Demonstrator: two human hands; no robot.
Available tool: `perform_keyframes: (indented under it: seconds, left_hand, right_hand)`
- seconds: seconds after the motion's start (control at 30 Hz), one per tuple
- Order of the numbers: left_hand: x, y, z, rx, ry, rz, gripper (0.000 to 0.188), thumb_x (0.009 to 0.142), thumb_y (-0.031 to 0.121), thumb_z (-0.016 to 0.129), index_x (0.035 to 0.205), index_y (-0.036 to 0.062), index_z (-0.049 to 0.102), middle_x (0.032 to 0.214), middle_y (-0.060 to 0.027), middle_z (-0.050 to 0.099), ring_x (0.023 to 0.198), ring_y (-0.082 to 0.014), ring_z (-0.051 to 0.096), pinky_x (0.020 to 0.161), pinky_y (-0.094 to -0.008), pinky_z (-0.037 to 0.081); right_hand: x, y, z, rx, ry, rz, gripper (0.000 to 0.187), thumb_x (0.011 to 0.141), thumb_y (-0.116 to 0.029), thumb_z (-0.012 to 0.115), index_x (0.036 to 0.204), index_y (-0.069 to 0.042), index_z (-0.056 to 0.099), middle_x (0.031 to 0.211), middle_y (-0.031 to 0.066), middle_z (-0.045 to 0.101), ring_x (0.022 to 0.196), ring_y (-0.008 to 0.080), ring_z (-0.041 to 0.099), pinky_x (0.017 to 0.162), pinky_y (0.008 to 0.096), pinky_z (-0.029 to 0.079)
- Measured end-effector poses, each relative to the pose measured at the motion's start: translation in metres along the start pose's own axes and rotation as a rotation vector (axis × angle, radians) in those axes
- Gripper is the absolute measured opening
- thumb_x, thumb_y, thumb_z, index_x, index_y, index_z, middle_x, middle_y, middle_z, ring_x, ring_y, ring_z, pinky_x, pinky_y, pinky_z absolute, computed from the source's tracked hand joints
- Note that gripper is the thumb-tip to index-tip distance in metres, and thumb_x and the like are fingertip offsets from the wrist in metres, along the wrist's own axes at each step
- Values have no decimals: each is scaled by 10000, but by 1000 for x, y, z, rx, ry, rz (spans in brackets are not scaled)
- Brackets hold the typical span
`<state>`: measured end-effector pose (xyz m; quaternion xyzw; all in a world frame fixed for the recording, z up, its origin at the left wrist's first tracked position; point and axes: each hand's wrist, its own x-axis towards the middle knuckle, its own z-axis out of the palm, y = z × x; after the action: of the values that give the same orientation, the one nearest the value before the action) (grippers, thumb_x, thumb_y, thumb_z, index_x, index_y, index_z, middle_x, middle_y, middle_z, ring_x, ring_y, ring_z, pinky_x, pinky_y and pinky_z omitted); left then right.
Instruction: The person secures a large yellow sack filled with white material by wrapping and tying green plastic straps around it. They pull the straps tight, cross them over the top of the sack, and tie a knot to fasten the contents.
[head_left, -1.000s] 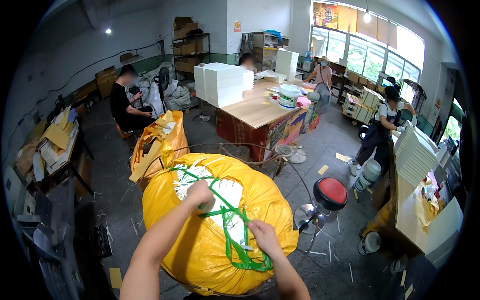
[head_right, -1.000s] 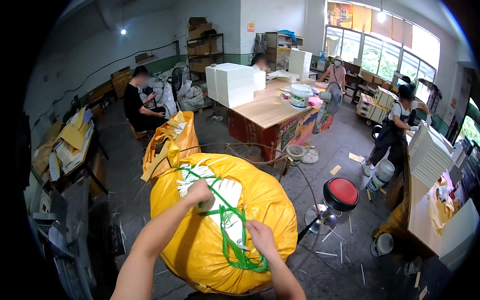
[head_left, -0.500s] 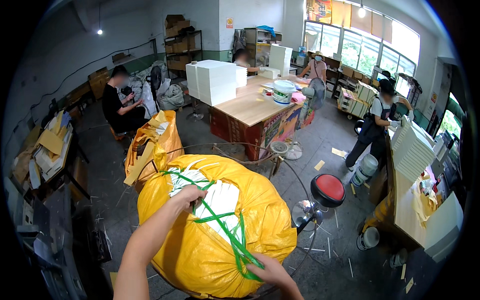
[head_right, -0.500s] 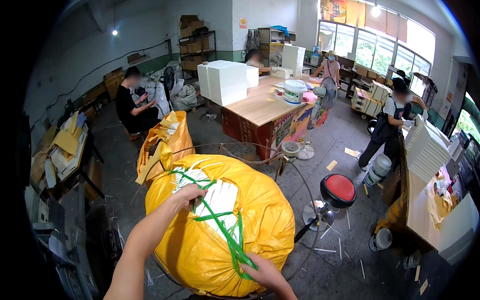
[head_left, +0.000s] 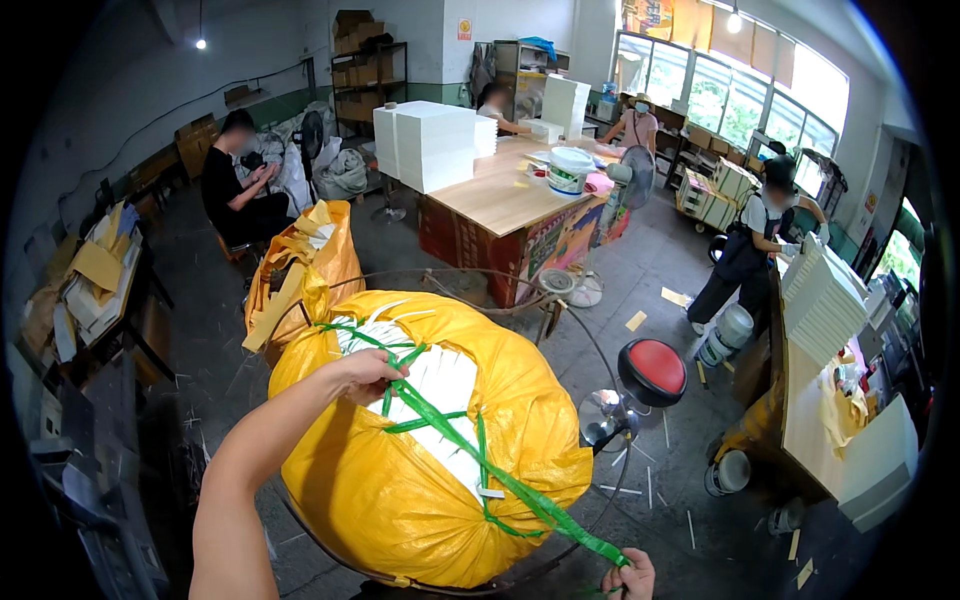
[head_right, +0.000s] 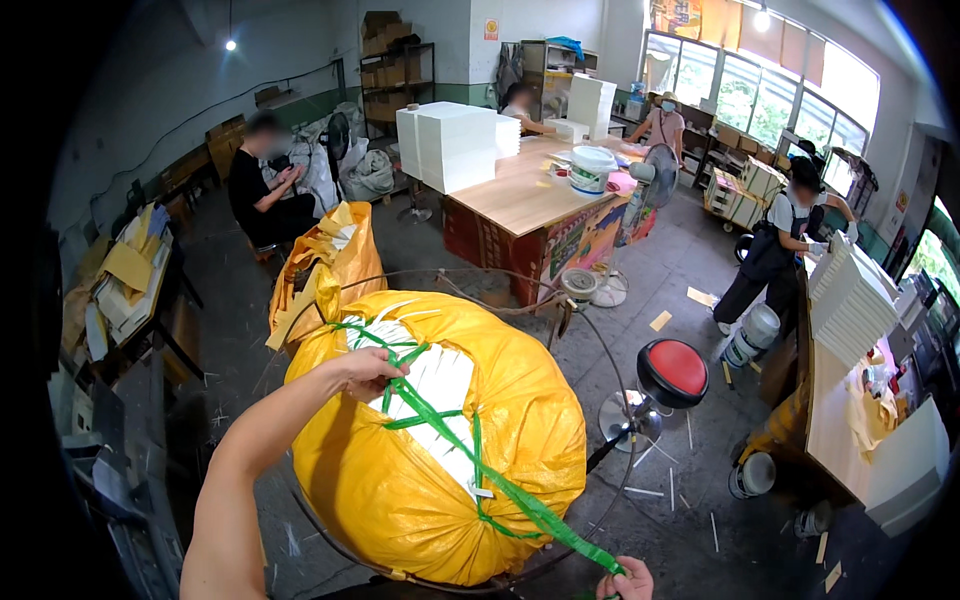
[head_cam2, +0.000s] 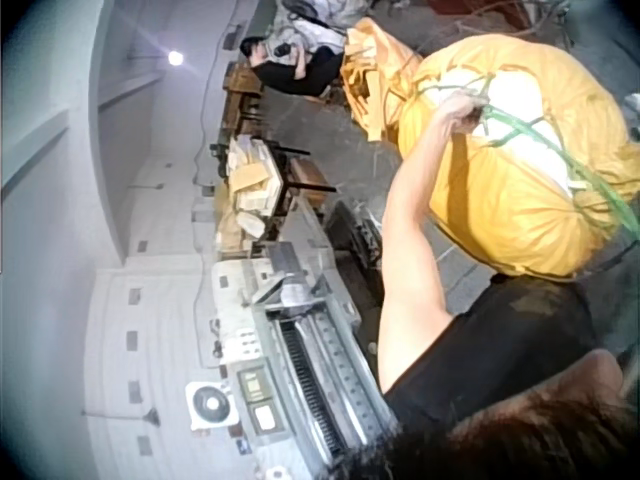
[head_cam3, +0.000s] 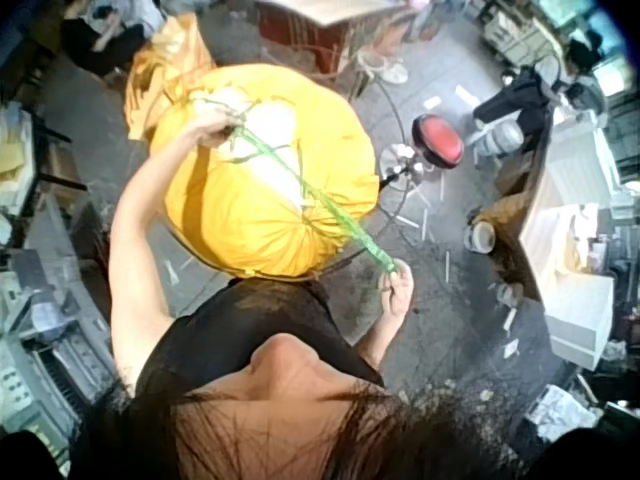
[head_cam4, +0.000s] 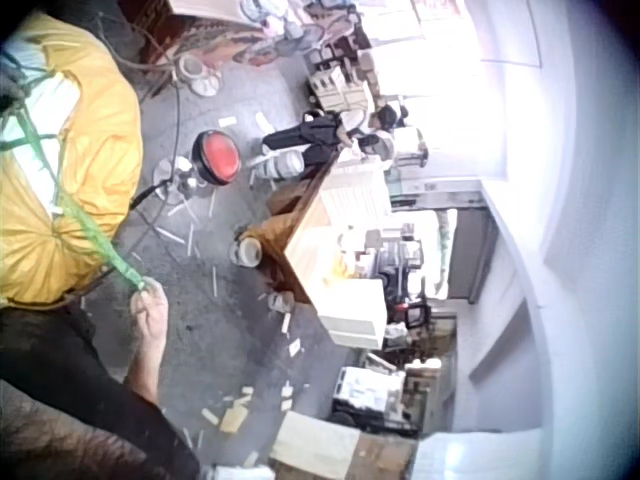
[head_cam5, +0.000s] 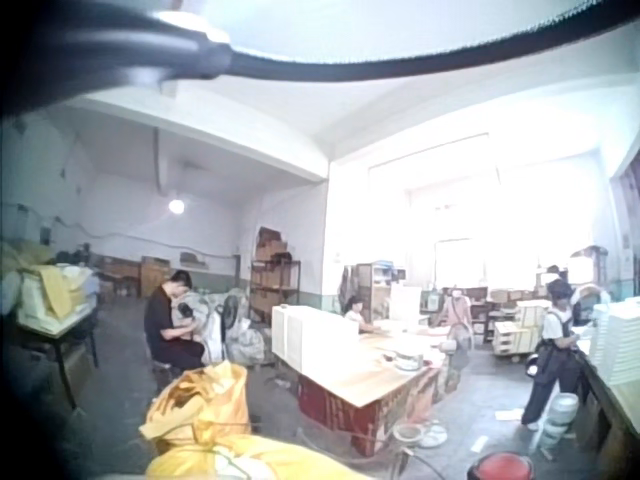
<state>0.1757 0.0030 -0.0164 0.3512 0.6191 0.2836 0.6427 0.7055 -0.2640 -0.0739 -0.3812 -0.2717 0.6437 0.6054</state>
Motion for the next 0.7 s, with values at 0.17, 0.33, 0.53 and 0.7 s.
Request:
perform_keyframes:
  seconds: [0.17,0.33,0.53,0.7]
  left_hand:
    - [3,-4,6,-78,-46,11,40,931,64,634,926,90,604,775,-11,601,575,-109,543,520,-257,443]
    - [-3,-6,16,97,132,24,82,910,34,610,987,38,640,641,-3,542,519,-103,506,478,-258,426]
    - [3,-12,1,-268,-70,39,101,920,67,616,1009,26,638,692,-8,561,565,-104,535,499,-221,418]
    - [-6,-13,-6,-232,-181,101,71,933,124,634,950,57,621,806,-18,612,643,-98,590,527,-220,410]
  right_hand:
    - [6,4,11,127,133,-68,281,941,-34,582,1213,29,549,720,-6,468,622,89,416,609,227,393]
    - [17,-17,-7,65,285,-152,237,958,-74,582,1175,18,558,717,-2,464,626,105,429,600,240,399]
    - [25,-45,29,40,407,-233,223,965,-112,577,1154,8,564,836,53,601,713,165,571,629,279,470]
    - [37,-27,3,64,470,-178,301,964,-110,576,1236,19,561,971,109,661,833,194,644,647,285,503]
